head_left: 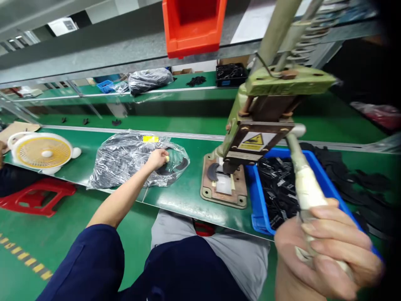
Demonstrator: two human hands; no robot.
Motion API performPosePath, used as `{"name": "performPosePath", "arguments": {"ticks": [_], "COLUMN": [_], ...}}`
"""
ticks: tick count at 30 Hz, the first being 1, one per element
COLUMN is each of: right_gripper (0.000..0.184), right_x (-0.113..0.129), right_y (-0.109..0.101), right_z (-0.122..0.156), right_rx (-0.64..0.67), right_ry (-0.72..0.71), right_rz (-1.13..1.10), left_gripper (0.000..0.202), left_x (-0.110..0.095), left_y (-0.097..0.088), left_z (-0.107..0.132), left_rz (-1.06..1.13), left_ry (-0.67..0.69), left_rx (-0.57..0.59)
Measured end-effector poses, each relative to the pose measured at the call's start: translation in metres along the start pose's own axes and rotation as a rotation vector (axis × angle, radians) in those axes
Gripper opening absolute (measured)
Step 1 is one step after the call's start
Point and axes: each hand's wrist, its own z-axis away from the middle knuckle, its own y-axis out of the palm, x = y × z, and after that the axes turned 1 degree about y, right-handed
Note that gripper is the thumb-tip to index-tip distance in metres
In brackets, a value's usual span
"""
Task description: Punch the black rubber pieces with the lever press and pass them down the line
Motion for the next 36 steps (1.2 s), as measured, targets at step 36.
{"name": "performPosePath", "arguments": {"ticks": [36], "right_gripper": [0.01], "right_x": [0.005], "right_y": [-0.003], "right_z": [0.004], "right_rx": [0.009], "right_ry": [0.035], "right_rz": [0.012], "left_gripper": [0.034], "left_x": [-0.02], "left_y": [0.04], "left_z": [0.007], "left_rz": [-0.823], "left_ry": [0.221], "left_rx": [0.128]}}
